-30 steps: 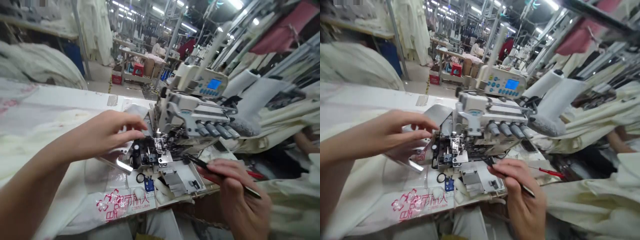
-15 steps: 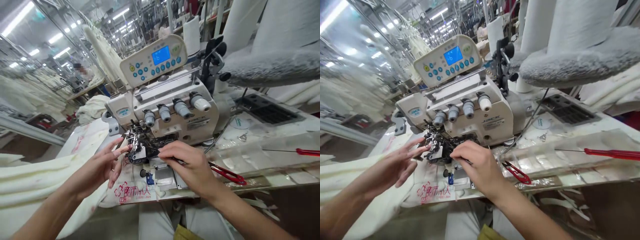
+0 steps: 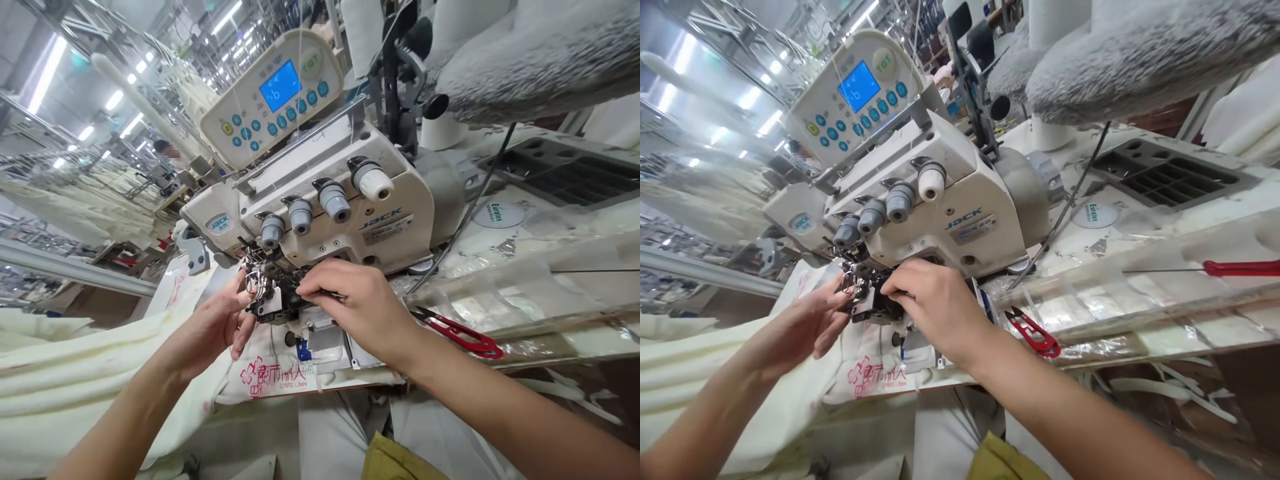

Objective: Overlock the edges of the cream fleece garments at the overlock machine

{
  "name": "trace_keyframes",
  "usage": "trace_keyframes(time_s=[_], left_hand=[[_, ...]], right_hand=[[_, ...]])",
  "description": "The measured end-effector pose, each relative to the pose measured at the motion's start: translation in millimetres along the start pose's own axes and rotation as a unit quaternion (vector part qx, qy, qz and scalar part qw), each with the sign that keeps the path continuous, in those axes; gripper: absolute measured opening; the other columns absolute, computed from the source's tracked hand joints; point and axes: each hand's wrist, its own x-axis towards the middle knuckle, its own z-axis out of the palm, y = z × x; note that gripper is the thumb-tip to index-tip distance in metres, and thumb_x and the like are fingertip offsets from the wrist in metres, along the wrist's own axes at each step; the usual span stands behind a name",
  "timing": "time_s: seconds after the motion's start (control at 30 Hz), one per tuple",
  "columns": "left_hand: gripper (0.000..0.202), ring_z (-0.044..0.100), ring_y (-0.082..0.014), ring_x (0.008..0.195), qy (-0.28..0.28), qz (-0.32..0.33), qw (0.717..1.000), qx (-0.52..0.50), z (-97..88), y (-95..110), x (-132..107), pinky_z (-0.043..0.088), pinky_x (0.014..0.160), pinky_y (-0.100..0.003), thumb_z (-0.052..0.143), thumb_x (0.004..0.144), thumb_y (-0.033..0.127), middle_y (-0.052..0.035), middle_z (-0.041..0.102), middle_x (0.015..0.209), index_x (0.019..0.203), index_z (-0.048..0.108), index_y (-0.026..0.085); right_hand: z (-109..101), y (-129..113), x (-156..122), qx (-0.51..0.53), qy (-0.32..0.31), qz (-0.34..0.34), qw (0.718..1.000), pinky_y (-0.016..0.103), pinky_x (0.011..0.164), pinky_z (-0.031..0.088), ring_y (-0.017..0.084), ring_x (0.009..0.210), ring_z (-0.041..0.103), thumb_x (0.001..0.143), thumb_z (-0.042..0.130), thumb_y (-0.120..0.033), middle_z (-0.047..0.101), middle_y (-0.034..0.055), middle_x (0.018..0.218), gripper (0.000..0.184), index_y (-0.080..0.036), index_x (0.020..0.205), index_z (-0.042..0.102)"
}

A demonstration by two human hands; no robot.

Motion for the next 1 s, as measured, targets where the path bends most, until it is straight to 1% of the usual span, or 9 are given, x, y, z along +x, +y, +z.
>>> trace_keyframes(time_s=[0.1,0.2,0.3,0.47,0.53,0.63,0.7,0.9,1.0], left_hand=[[0.075,0.043,-0.0076,0.035,-0.009,0.017,1.000,0.022,0.5,0,3,0.034,0.037,-0.012,0.049,0.088,0.026,0.0064,0.048,0.046,0.144,0.000,0.020],[0.076,0.043,-0.0077,0.036,-0.004,0.028,0.999,0.042,1.3,1,4,0.035,0.038,-0.013,0.051,0.086,0.025,0.0067,0.049,0.047,0.143,0.001,0.021],[0.072,0.044,-0.0077,0.036,-0.001,0.032,0.998,0.057,2.2,3,3,0.036,0.039,-0.013,0.051,0.086,0.027,0.0071,0.048,0.046,0.141,0.005,0.020],[0.073,0.045,-0.0086,0.035,-0.005,0.045,0.996,0.071,2.5,3,4,0.038,0.038,-0.014,0.053,0.087,0.032,0.0073,0.050,0.047,0.140,0.004,0.020],[0.068,0.045,-0.0084,0.034,-0.005,0.042,0.997,0.069,1.9,3,6,0.037,0.037,-0.013,0.052,0.087,0.032,0.0074,0.049,0.046,0.139,0.009,0.020],[0.061,0.045,-0.0081,0.035,-0.002,0.040,0.997,0.064,0.2,3,8,0.036,0.037,-0.012,0.051,0.088,0.031,0.0072,0.049,0.047,0.136,0.014,0.023],[0.058,0.045,-0.0076,0.035,-0.005,0.043,0.997,0.065,-1.1,2,8,0.035,0.038,-0.012,0.051,0.088,0.030,0.0072,0.049,0.047,0.135,0.018,0.023],[0.050,0.047,-0.0086,0.038,-0.001,0.041,0.995,0.088,-3.8,2,7,0.037,0.042,-0.015,0.051,0.088,0.031,0.0052,0.052,0.047,0.130,0.026,0.018],[0.039,0.048,-0.0089,0.039,0.000,0.033,0.995,0.094,-4.2,3,9,0.037,0.042,-0.017,0.055,0.085,0.033,0.0036,0.054,0.047,0.117,0.044,0.014]], right_hand=[[1,0,1,-0.006,-0.006,0.003,1.000,0.020,0.074,0.047,0.011,0.080,0.062,0.077,0.062,0.000,0.068,0.0026,0.085,0.015,-0.013,0.082,0.067],[3,1,2,-0.015,-0.030,-0.002,0.999,0.022,0.076,0.047,0.012,0.082,0.062,0.078,0.060,0.000,0.067,0.0028,0.087,0.017,-0.014,0.084,0.067],[7,4,5,-0.025,-0.057,-0.001,0.998,0.023,0.076,0.047,0.013,0.083,0.062,0.078,0.058,0.000,0.067,0.0037,0.087,0.017,-0.014,0.084,0.067],[10,6,8,-0.044,-0.083,0.023,0.995,0.022,0.073,0.046,0.012,0.081,0.062,0.080,0.058,-0.002,0.066,0.0020,0.086,0.017,-0.016,0.084,0.067],[8,4,8,-0.047,-0.069,0.034,0.996,0.021,0.071,0.045,0.012,0.079,0.061,0.080,0.057,-0.002,0.066,0.0007,0.083,0.018,-0.017,0.083,0.067],[3,-1,5,-0.033,-0.016,0.060,0.998,0.020,0.069,0.044,0.010,0.075,0.061,0.078,0.060,-0.001,0.067,-0.0018,0.078,0.017,-0.018,0.079,0.066],[-1,-3,3,-0.029,0.005,0.064,0.997,0.019,0.068,0.044,0.010,0.074,0.062,0.076,0.062,-0.001,0.067,-0.0026,0.077,0.018,-0.018,0.077,0.066],[-3,-2,0,-0.024,-0.031,-0.028,0.999,0.020,0.074,0.047,0.011,0.082,0.062,0.081,0.055,-0.002,0.067,0.0028,0.088,0.016,-0.015,0.084,0.065],[0,-2,3,-0.033,-0.045,-0.042,0.998,0.021,0.074,0.047,0.012,0.083,0.062,0.083,0.054,-0.005,0.066,0.0041,0.089,0.014,-0.015,0.084,0.064]])
